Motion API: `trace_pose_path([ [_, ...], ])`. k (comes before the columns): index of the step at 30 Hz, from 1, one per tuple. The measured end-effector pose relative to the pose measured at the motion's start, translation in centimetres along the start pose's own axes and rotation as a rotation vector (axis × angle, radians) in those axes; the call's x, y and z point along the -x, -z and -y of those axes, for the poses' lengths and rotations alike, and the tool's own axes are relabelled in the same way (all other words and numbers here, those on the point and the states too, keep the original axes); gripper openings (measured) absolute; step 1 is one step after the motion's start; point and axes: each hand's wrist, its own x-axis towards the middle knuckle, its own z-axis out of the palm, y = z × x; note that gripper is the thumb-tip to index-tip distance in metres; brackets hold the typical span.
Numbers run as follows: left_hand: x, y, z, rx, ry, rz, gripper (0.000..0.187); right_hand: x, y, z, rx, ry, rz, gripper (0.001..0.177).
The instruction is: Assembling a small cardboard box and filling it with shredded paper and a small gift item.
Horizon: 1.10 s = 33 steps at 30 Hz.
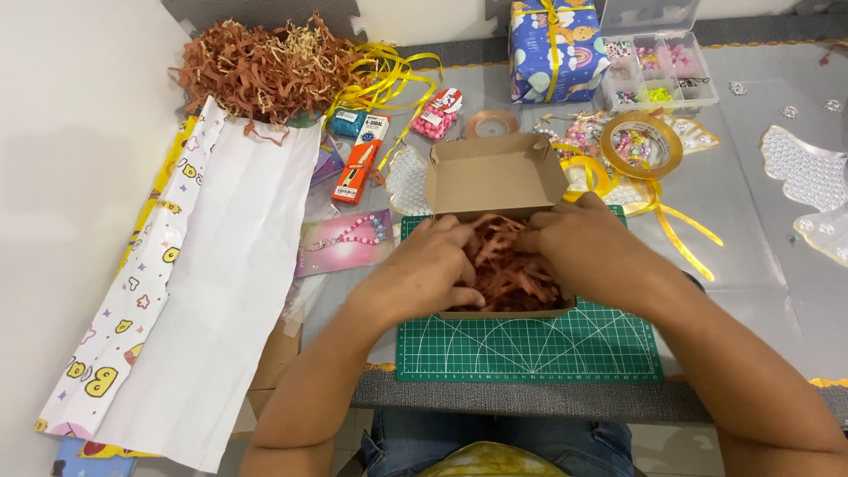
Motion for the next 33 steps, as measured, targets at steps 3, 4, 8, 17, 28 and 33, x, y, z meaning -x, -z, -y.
trace_pose_path([
  [3, 0.8, 2.6, -0.4, 0.159, 0.04, -0.029, 0.025, 1.7, 4.0, -0.3, -0.364, 0.026, -0.032, 0.025],
  [4, 1.1, 3.1, -0.3, 0.184, 0.028, -0.084, 0.023, 2.3, 4.7, -0.4, -0.395, 0.038, -0.049, 0.021],
  [8, 1.0, 4.0, -1.2, 0.272, 0.023, -0.246, 0.036, 2.7, 5.5, 0.7, -0.412, 0.049, -0.013, 0.031],
  [17, -0.6, -1.7, 0.1, -0.057, 0.007, -0.299, 0.023, -1.3, -4.7, 2.5, 0.062, 0.099, -0.012, 0.031],
  [28, -1.6, -2.0, 1.2, 0.053, -0.018, -0.271, 0.015, 0.3, -0.3, 1.5, -0.077, 0.068, 0.098, 0.043],
  [33, 0.2, 2.3, 4.2, 0.266, 0.077, -0.481, 0.014, 0.6, 1.3, -0.1, -0.133, 0.091, -0.014, 0.035],
])
